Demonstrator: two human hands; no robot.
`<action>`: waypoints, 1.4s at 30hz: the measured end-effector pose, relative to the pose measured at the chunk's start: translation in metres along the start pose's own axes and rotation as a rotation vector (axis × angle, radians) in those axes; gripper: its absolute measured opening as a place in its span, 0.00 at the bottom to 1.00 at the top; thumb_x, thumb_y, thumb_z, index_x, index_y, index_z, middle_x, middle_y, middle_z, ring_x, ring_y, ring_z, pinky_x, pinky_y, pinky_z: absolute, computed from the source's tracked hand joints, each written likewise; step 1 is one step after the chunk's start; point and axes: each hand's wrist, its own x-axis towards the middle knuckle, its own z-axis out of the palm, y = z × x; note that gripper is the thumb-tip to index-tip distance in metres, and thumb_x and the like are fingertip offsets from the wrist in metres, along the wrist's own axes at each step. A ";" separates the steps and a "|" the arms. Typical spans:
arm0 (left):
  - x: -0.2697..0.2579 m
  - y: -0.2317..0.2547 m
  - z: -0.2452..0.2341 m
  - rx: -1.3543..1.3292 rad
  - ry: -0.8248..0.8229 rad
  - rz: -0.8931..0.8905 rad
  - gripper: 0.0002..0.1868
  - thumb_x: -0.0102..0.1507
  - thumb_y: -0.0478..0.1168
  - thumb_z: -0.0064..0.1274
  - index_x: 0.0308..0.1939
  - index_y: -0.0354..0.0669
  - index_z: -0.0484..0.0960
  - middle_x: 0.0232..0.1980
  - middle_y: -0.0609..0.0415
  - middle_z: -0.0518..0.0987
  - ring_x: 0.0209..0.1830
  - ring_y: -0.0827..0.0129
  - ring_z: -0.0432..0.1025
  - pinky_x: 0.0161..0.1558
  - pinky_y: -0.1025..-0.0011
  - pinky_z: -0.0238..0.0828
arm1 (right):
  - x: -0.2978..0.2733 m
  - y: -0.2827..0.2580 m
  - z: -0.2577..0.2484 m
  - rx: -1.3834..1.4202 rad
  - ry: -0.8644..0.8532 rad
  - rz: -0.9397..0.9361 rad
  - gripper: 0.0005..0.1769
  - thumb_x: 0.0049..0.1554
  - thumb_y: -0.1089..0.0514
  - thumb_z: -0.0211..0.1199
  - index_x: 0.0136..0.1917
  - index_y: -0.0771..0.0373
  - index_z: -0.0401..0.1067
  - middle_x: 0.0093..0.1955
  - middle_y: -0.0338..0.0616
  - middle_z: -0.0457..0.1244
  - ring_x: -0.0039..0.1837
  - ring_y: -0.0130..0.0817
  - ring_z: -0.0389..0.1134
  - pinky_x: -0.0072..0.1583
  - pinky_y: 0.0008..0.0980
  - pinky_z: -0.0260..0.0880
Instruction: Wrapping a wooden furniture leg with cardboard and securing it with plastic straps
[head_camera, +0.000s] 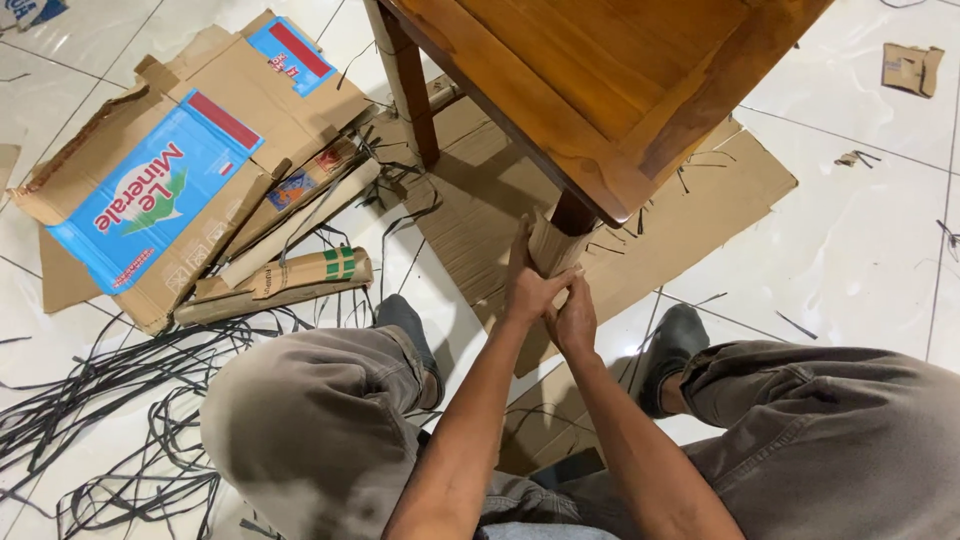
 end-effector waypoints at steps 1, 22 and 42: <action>0.000 -0.008 -0.001 0.000 0.003 -0.001 0.64 0.51 0.50 0.74 0.80 0.36 0.48 0.74 0.27 0.59 0.77 0.32 0.53 0.75 0.36 0.48 | -0.002 0.003 0.003 0.000 -0.002 -0.001 0.35 0.59 0.49 0.65 0.73 0.61 0.54 0.68 0.57 0.57 0.70 0.59 0.63 0.67 0.62 0.67; -0.002 -0.061 -0.004 0.112 -0.112 0.039 0.59 0.55 0.61 0.69 0.81 0.43 0.54 0.72 0.34 0.65 0.74 0.39 0.61 0.72 0.47 0.60 | -0.019 0.011 0.020 0.014 -0.086 0.206 0.32 0.58 0.48 0.65 0.71 0.56 0.59 0.65 0.48 0.61 0.62 0.44 0.71 0.62 0.47 0.74; -0.026 -0.052 -0.039 0.144 0.058 -0.064 0.38 0.68 0.64 0.48 0.69 0.36 0.69 0.63 0.35 0.74 0.64 0.42 0.71 0.65 0.50 0.69 | -0.020 0.109 0.078 -0.350 -0.563 0.286 0.27 0.59 0.36 0.59 0.55 0.59 0.81 0.50 0.61 0.72 0.59 0.60 0.73 0.58 0.52 0.73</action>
